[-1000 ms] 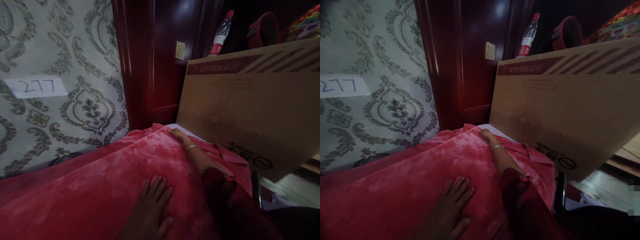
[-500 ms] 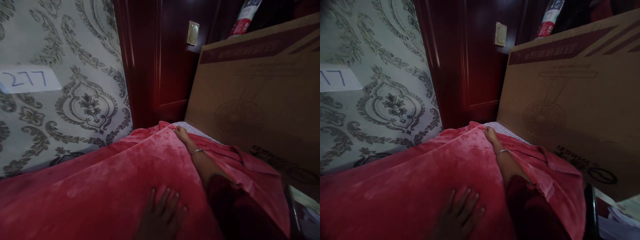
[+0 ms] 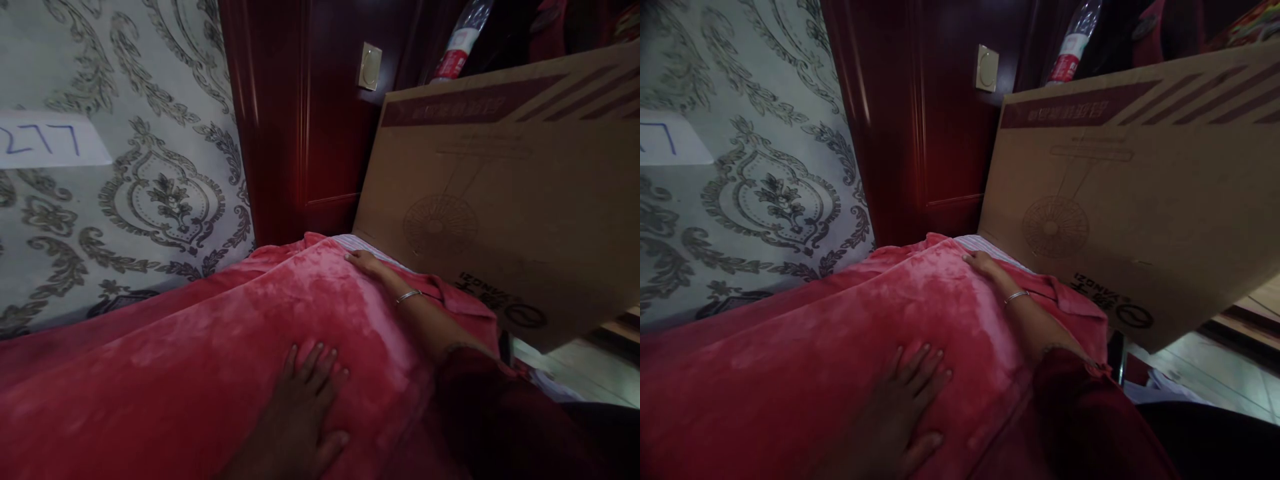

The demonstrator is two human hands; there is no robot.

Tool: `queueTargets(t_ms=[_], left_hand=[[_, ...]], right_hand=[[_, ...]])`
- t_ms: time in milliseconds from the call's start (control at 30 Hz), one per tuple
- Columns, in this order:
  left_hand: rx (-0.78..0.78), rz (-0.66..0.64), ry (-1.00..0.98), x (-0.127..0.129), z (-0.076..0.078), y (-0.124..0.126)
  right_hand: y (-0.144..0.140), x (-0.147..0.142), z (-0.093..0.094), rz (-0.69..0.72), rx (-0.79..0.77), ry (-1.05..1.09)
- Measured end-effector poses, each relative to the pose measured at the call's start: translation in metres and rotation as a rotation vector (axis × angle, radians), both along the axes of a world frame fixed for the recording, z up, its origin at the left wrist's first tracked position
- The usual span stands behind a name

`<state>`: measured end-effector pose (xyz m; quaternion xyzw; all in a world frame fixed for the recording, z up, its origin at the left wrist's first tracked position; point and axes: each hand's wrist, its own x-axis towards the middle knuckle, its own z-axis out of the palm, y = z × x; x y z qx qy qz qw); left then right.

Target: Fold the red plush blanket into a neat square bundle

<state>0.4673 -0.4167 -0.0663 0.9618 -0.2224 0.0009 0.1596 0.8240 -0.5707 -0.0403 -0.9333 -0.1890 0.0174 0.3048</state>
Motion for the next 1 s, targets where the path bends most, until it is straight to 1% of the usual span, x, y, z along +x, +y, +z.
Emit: queueTargets(t_ms=[100, 233, 333, 400, 500, 600, 633, 700, 767, 800, 900, 1000], left_hand=[[-0.003, 0.007, 0.010, -0.001, 0.001, -0.001], [0.006, 0.014, 0.026, -0.003, 0.002, -0.003], [-0.013, 0.011, 0.021, -0.003, 0.003, -0.002], [-0.024, 0.001, 0.017, -0.002, 0.003, -0.001], [-0.020, -0.007, 0.003, 0.000, 0.002, 0.000], [-0.013, -0.002, -0.053, 0.002, -0.002, 0.001], [-0.009, -0.001, -0.078, 0.003, -0.005, 0.001], [0.006, 0.000, -0.122, 0.006, -0.009, 0.001], [0.028, -0.002, -0.148, 0.009, -0.012, 0.002], [0.039, -0.002, -0.155, 0.011, -0.013, 0.002], [0.077, -0.003, -0.146, 0.014, -0.012, 0.002], [0.100, -0.003, -0.152, 0.015, -0.009, 0.003]], right_hand=[[-0.007, -0.013, -0.007, -0.014, -0.043, -0.019], [-0.002, -0.023, -0.021, -0.107, -0.077, -0.102], [0.000, -0.026, -0.024, -0.138, -0.108, -0.126], [0.001, -0.027, -0.020, -0.128, -0.129, -0.130], [0.002, -0.035, -0.007, -0.127, -0.160, -0.131], [0.003, -0.059, 0.004, -0.161, -0.182, -0.183], [0.003, -0.070, 0.005, -0.147, -0.192, -0.228], [0.003, -0.094, 0.000, -0.050, -0.232, -0.315], [0.001, -0.115, -0.010, 0.071, -0.291, -0.339], [0.000, -0.123, -0.015, 0.108, -0.313, -0.331], [-0.002, -0.135, -0.025, 0.125, -0.321, -0.313], [-0.002, -0.138, -0.020, 0.122, -0.315, -0.298]])
